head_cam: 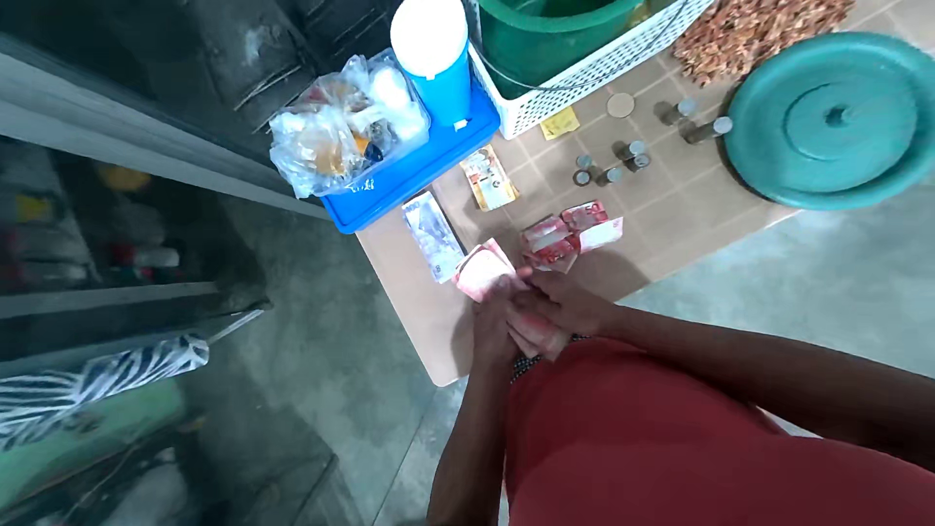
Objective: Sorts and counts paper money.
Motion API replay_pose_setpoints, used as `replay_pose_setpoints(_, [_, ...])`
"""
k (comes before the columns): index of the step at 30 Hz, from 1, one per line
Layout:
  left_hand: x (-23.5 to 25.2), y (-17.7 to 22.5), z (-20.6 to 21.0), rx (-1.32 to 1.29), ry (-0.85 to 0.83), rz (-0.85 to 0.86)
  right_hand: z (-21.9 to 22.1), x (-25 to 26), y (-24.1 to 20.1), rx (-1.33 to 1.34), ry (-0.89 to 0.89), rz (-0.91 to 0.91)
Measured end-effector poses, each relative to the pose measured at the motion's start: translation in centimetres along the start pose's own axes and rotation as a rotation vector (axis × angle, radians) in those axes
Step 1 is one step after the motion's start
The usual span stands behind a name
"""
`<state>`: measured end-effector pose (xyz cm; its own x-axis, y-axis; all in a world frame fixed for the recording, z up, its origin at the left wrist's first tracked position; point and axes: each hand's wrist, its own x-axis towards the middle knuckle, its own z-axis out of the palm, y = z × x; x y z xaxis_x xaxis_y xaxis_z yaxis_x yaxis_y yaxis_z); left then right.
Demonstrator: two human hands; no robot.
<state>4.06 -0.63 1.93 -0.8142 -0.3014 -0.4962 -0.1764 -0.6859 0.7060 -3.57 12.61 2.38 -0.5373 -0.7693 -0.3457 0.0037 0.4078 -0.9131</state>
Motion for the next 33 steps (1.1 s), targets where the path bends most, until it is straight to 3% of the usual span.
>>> replay_pose_setpoints(3, [0.1,0.1,-0.5,-0.053,0.082,-0.04,-3.0,-2.3,0.9,-0.198,0.126,-0.242])
replay_pose_setpoints(5, [0.7,0.2,-1.4,-0.076,0.138,-0.017,-6.1,-3.0,2.2,-0.394,0.304,-0.267])
replay_pose_setpoints(7, [1.1,0.6,-1.8,-0.061,0.232,-0.014,-8.6,-2.3,5.4,-0.527,0.325,-0.209])
replay_pose_setpoints(11, [1.0,1.4,-1.4,-0.017,0.299,-0.001,-7.0,0.1,10.4,-0.64,0.208,-0.028])
replay_pose_setpoints(14, [0.7,1.7,-1.1,-0.028,0.283,0.016,-2.2,1.0,9.1,-0.582,0.146,0.045])
replay_pose_setpoints(18, [0.8,1.4,0.0,0.034,0.295,0.016,-0.1,1.8,5.4,-0.556,-0.146,0.142])
replay_pose_setpoints(20, [0.7,0.9,0.4,0.087,0.305,0.048,-1.4,1.5,3.3,-0.497,-0.175,0.153])
replay_pose_setpoints(23, [0.6,-0.2,0.5,0.13,0.226,0.12,-3.3,0.0,1.3,-0.306,0.129,0.059])
replay_pose_setpoints(30, [0.8,-3.1,4.2,0.385,0.171,0.047,-1.3,-1.7,0.8,0.759,0.529,0.324])
replay_pose_setpoints(33, [0.6,-3.4,3.9,0.38,0.148,-0.029,-3.5,-1.4,3.2,0.606,0.647,0.304])
